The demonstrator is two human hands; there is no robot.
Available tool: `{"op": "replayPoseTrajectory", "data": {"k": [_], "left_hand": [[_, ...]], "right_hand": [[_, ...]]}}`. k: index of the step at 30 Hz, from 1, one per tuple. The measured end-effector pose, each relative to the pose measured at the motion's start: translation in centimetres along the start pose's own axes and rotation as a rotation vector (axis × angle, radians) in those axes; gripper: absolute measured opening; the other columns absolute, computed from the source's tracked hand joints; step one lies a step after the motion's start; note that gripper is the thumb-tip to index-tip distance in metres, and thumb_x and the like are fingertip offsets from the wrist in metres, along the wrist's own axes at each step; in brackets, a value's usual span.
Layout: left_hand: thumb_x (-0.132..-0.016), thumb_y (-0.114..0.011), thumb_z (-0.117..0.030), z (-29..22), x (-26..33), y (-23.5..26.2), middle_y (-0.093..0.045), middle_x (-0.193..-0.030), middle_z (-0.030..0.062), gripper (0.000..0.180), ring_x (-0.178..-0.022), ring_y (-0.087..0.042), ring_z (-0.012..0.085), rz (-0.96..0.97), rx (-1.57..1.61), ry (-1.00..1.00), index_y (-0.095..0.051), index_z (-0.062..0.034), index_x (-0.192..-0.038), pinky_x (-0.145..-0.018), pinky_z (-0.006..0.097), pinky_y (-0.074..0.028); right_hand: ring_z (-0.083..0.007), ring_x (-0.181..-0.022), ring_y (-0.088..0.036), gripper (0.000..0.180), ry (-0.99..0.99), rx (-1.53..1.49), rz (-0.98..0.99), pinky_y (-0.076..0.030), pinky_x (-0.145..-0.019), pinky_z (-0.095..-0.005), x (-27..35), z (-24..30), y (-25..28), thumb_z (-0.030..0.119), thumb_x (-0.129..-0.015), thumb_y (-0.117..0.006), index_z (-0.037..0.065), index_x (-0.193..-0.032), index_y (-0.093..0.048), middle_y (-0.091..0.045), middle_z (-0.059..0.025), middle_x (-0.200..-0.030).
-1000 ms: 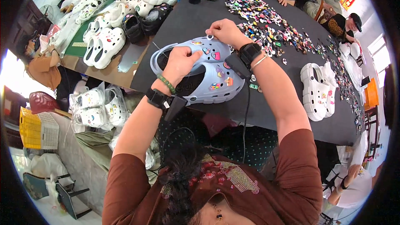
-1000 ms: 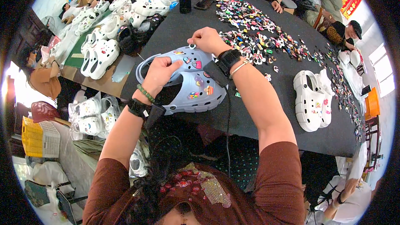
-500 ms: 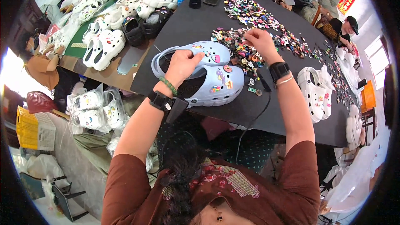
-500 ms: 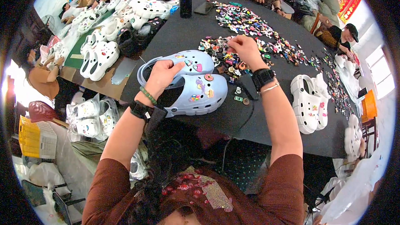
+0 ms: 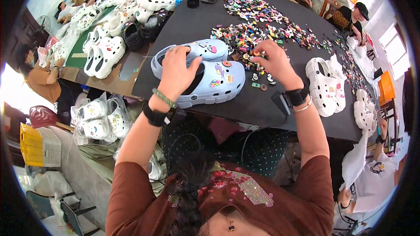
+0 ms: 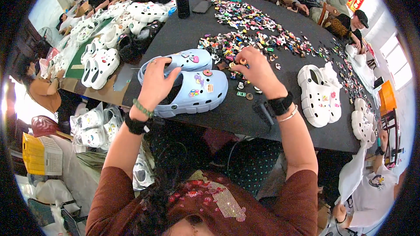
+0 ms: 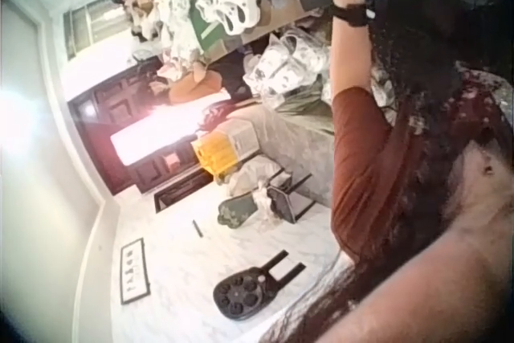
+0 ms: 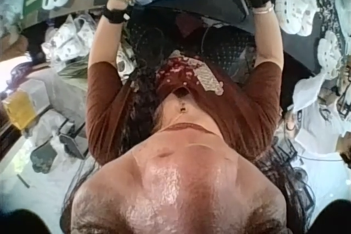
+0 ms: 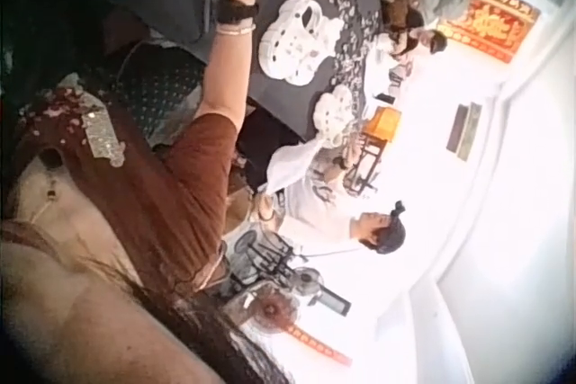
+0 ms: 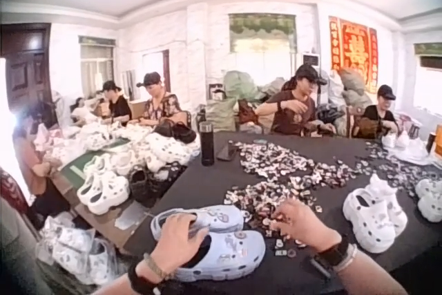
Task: Attaching decorative charms to foam clog-style shoes while working at a communal table.
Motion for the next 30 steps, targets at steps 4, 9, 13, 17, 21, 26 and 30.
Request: {"op": "replayPoseTrajectory", "data": {"k": [4,9,13,17,21,26,30], "left_hand": [[-0.086,-0.073,-0.024,-3.6,1.4,3.7,-0.065,-0.094,0.0164,0.03,-0.09,-0.063,0.0306,-0.159,-0.087,-0.127,-0.063,0.0016,-0.098,-0.083,0.039,-0.049],[-0.091,-0.069,-0.027,-2.8,3.0,1.9,-0.065,-0.079,0.0036,0.03,-0.072,-0.059,0.0117,0.3,0.481,0.387,-0.064,0.0023,-0.095,-0.067,0.026,-0.048],[-0.092,-0.07,-0.029,-1.1,2.0,-1.0,-0.067,-0.087,-0.0006,0.03,-0.077,-0.06,0.0087,0.752,0.702,0.701,-0.067,-0.0001,-0.101,-0.069,0.026,-0.049],[-0.091,-0.071,-0.027,-2.4,1.0,-2.4,-0.069,-0.095,0.0015,0.031,-0.081,-0.062,0.0092,0.787,0.971,0.835,-0.067,-0.001,-0.107,-0.072,0.027,-0.05],[-0.087,-0.073,-0.018,-3.0,0.5,-3.1,-0.069,-0.106,0.0059,0.032,-0.088,-0.065,0.0134,0.816,1.164,0.772,-0.064,-0.0007,-0.112,-0.076,0.029,-0.051],[-0.083,-0.073,-0.008,-1.8,1.4,-4.4,-0.069,-0.111,0.006,0.036,-0.096,-0.067,0.0177,0.728,1.116,0.788,-0.062,-0.0026,-0.117,-0.086,0.033,-0.053],[-0.083,-0.072,-0.006,-1.5,1.7,-4.9,-0.069,-0.11,0.0062,0.036,-0.096,-0.067,0.0178,0.734,1.157,0.777,-0.062,-0.0025,-0.118,-0.086,0.034,-0.053]], "right_hand": [[-0.0317,-0.093,-0.058,0.033,0.061,-0.127,0.088,-0.048,-0.081,-0.0398,0.9,3.2,-1.1,0.016,-0.069,-0.082,0.005,-0.091,-0.06,-0.059,-0.0112,-0.091],[-0.032,-0.096,-0.056,0.046,0.111,-0.171,0.217,-0.048,-0.082,-0.0408,1.4,5.2,-3.2,0.019,-0.064,-0.086,0.006,-0.096,-0.056,-0.057,-0.0111,-0.095],[-0.0324,-0.096,-0.056,0.049,0.1,-0.162,0.219,-0.047,-0.083,-0.0406,0.9,5.7,-4.3,0.018,-0.059,-0.087,0.005,-0.094,-0.055,-0.057,-0.0109,-0.093],[-0.032,-0.093,-0.055,0.051,0.098,-0.161,0.192,-0.047,-0.08,-0.041,0.8,5.3,-5.3,0.017,-0.057,-0.088,0.003,-0.092,-0.055,-0.057,-0.0109,-0.089],[-0.0306,-0.087,-0.056,0.052,0.072,-0.2,0.203,-0.046,-0.077,-0.0408,0.4,4.8,-5.8,0.016,-0.054,-0.089,0.004,-0.09,-0.054,-0.056,-0.0092,-0.085],[-0.0293,-0.085,-0.057,0.049,0.054,-0.19,0.235,-0.047,-0.076,-0.0399,0.3,4.5,-6.3,0.016,-0.054,-0.089,0.005,-0.09,-0.057,-0.057,-0.0086,-0.083],[-0.028,-0.083,-0.059,0.045,0.008,-0.268,0.218,-0.048,-0.074,-0.0391,0.5,4.5,-6.2,0.015,-0.055,-0.088,0.006,-0.089,-0.06,-0.058,-0.0083,-0.082]]}}
Point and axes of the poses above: each hand's wrist, its own x-axis away from the middle knuckle, its own y-axis out of the back of the hand, z = x × y, the point moved 3 cm from there along -x, towards the middle knuckle
